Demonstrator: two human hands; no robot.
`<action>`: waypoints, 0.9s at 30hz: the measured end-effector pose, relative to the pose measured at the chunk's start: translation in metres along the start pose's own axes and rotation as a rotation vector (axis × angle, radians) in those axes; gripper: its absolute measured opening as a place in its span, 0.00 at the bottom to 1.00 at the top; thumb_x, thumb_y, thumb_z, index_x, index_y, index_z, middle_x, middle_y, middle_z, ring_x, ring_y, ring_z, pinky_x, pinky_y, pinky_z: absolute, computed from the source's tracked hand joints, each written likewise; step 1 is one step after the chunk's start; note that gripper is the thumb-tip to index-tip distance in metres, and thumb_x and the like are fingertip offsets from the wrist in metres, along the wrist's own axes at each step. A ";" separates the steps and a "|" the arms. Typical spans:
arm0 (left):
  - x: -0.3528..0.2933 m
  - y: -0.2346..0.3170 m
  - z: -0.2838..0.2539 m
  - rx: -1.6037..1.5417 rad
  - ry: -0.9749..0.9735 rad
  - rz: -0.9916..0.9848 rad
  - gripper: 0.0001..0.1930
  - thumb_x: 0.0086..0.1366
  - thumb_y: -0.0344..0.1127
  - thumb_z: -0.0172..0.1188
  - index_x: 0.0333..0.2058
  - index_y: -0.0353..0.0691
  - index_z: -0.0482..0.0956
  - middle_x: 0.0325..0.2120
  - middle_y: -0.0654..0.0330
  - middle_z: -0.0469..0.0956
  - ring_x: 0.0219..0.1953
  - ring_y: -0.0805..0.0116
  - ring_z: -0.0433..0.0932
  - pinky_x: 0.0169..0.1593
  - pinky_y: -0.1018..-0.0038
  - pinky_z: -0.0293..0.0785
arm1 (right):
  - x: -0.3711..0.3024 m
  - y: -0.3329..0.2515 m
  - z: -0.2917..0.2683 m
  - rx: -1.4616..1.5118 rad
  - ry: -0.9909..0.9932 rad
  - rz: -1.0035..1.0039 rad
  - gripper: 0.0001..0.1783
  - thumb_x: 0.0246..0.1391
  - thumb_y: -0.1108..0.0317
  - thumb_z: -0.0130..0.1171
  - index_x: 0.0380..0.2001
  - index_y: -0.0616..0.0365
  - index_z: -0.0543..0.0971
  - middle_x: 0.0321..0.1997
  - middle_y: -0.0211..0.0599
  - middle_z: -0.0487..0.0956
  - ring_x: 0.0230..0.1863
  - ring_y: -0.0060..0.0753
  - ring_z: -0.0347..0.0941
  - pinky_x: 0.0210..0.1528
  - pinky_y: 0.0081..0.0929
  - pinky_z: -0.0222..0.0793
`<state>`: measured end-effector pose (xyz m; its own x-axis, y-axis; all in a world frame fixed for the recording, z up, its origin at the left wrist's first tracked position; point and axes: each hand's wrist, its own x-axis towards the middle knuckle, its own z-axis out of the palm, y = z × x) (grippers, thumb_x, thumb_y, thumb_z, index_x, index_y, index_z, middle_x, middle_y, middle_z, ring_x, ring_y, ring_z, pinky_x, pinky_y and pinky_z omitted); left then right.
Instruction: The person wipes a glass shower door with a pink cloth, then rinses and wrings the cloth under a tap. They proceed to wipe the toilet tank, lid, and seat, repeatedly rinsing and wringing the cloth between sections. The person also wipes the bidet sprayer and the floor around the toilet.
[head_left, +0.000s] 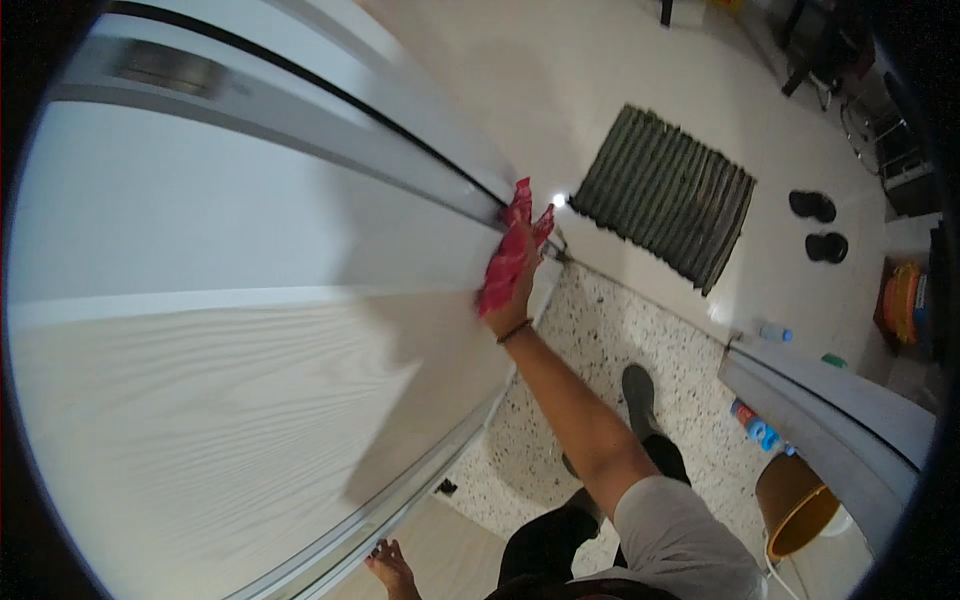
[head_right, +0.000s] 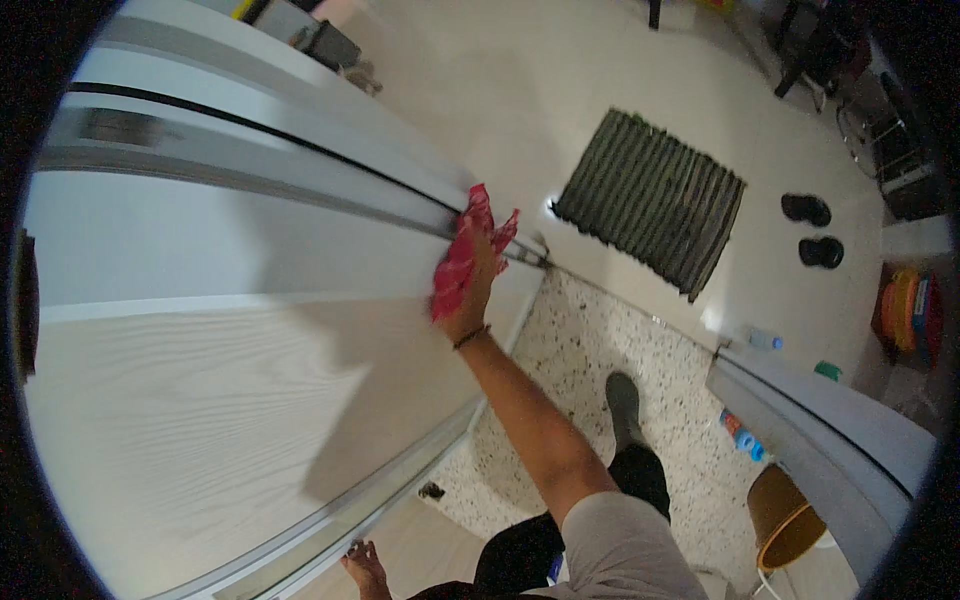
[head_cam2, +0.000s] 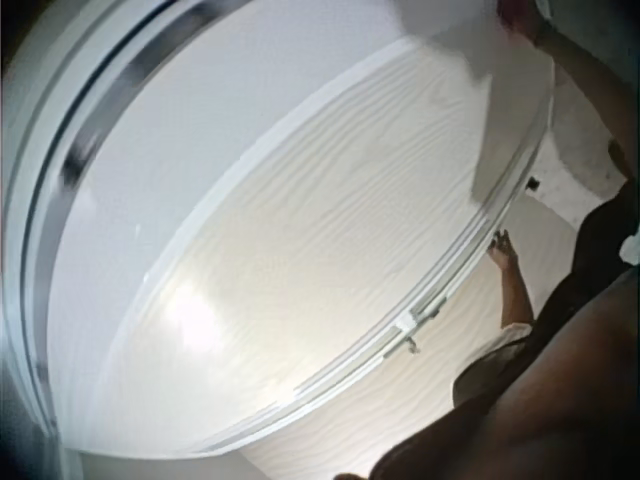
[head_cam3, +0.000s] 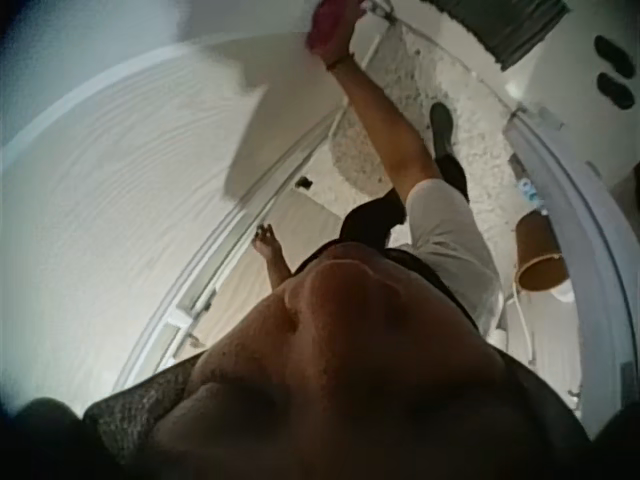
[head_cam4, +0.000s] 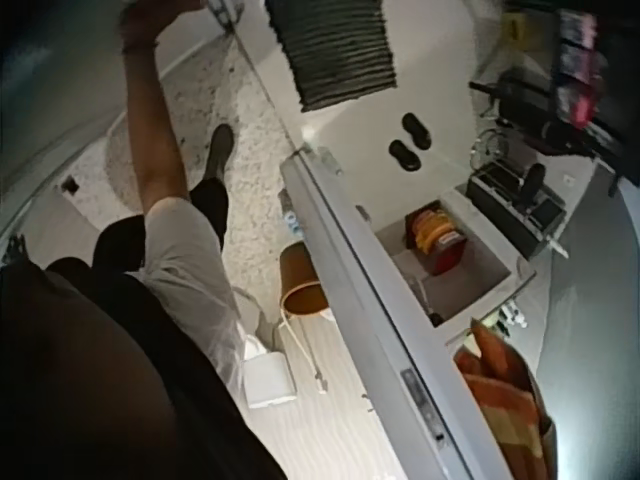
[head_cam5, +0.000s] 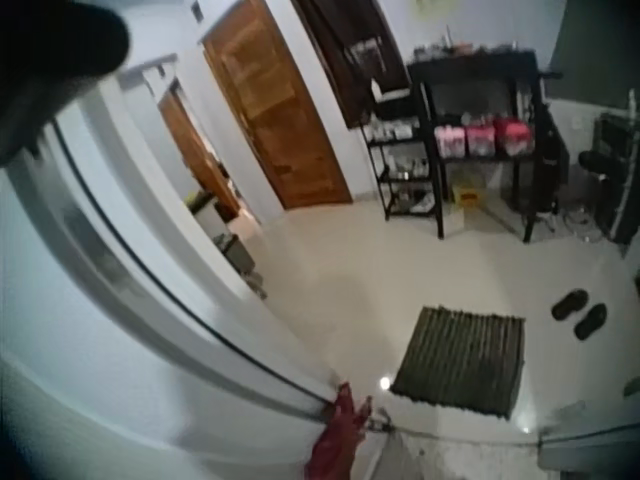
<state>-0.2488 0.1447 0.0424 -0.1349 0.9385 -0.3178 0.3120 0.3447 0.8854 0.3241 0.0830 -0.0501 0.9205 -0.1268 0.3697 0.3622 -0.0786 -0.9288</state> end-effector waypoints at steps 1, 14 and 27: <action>-0.002 0.007 -0.011 0.001 -0.016 0.017 0.15 0.54 0.26 0.51 0.42 0.43 0.65 0.37 0.61 0.70 0.37 0.67 0.71 0.43 0.66 0.68 | -0.020 0.024 0.007 0.018 0.022 0.047 0.30 0.52 0.66 0.48 0.59 0.59 0.57 0.60 0.46 0.61 0.62 0.44 0.54 0.64 0.38 0.43; -0.021 0.041 0.027 0.230 0.100 0.179 0.13 0.48 0.21 0.53 0.36 0.34 0.72 0.32 0.57 0.76 0.37 0.66 0.76 0.44 0.71 0.75 | -0.460 0.288 0.033 0.684 -0.148 2.114 0.32 0.55 0.48 0.44 0.59 0.52 0.60 0.59 0.35 0.64 0.60 0.36 0.55 0.62 0.34 0.49; 0.018 0.008 -0.001 0.103 -0.125 0.218 0.09 0.59 0.27 0.51 0.37 0.31 0.72 0.36 0.54 0.75 0.38 0.64 0.75 0.49 0.66 0.71 | -0.305 -0.172 0.011 0.936 -0.415 0.927 0.22 0.54 0.51 0.43 0.51 0.44 0.68 0.53 0.33 0.66 0.54 0.35 0.60 0.62 0.46 0.44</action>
<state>-0.2500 0.1642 0.0448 0.0612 0.9837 -0.1690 0.4157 0.1288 0.9003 -0.0174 0.1465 -0.0037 0.7930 0.5468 -0.2687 -0.5903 0.5801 -0.5613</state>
